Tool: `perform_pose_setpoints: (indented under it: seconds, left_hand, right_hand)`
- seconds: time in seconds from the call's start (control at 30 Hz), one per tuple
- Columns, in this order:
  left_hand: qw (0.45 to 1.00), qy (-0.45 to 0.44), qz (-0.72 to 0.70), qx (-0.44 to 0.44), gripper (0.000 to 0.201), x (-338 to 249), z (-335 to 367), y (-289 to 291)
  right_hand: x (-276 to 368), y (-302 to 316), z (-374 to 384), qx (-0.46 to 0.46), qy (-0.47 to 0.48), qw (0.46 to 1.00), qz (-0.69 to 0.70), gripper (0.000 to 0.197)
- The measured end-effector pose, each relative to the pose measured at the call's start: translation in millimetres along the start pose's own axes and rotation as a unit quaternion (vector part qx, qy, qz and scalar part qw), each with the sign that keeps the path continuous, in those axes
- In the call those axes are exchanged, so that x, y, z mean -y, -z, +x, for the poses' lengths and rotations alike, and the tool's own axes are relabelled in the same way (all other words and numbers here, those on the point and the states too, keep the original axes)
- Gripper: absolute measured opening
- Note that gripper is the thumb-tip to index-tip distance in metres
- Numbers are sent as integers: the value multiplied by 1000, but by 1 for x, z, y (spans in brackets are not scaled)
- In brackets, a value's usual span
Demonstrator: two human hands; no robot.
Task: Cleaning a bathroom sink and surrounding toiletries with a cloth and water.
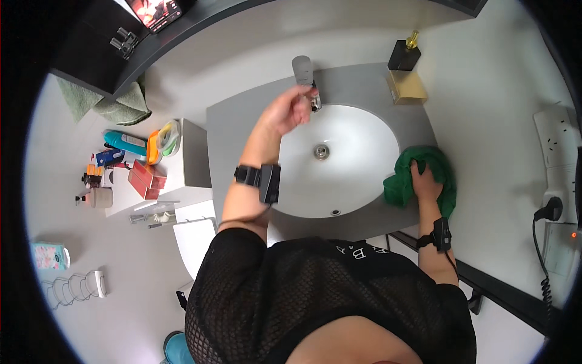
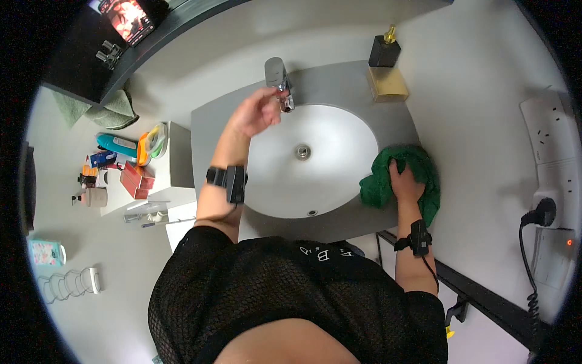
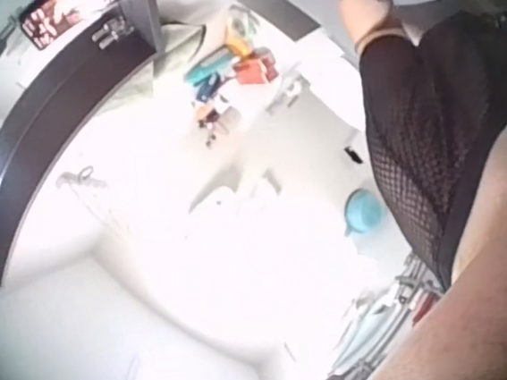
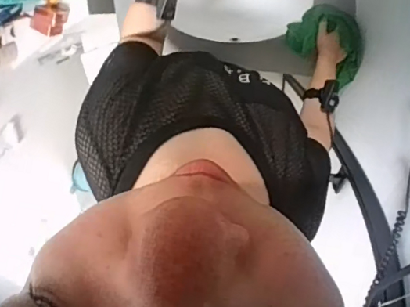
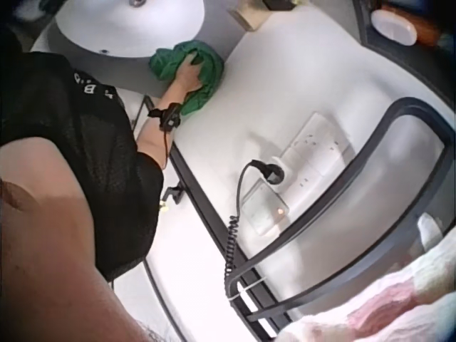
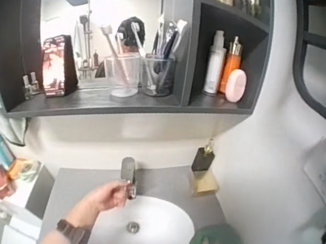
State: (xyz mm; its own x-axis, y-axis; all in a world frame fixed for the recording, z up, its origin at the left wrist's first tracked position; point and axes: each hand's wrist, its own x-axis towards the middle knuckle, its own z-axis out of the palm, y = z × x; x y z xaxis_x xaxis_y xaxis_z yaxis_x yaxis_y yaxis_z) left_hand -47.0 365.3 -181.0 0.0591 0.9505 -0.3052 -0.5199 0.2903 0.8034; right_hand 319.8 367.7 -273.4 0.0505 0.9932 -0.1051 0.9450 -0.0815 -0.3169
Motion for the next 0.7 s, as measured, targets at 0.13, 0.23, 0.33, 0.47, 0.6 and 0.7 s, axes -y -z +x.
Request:
perform_pose_setpoints:
  seconds: [0.13,0.23,0.33,0.47,0.6,0.7]
  left_hand:
    - [996,-55,-51,44,26,-21,11,-1]
    - [993,-72,55,77,24,-2,6,6]
    - [882,24,443,160,22,62,5,29]
    - [540,99,809,212,42,151,46,39]
    - [597,53,758,258,44,169,100,76]
    - [819,274,501,45,46,140,94,65]
  right_hand:
    - [-5,-10,2,-8,-1,1000,1,66]
    - [-3,-6,-2,-28,-15,999,-23,59]
    - [-1,-1,-3,19,-48,998,-23,66]
    - [-3,-5,-3,-12,0,1000,-3,67]
    - [3,-1,0,4,-13,1000,-2,64]
    - [-10,-8,3,2,-25,1000,-12,63]
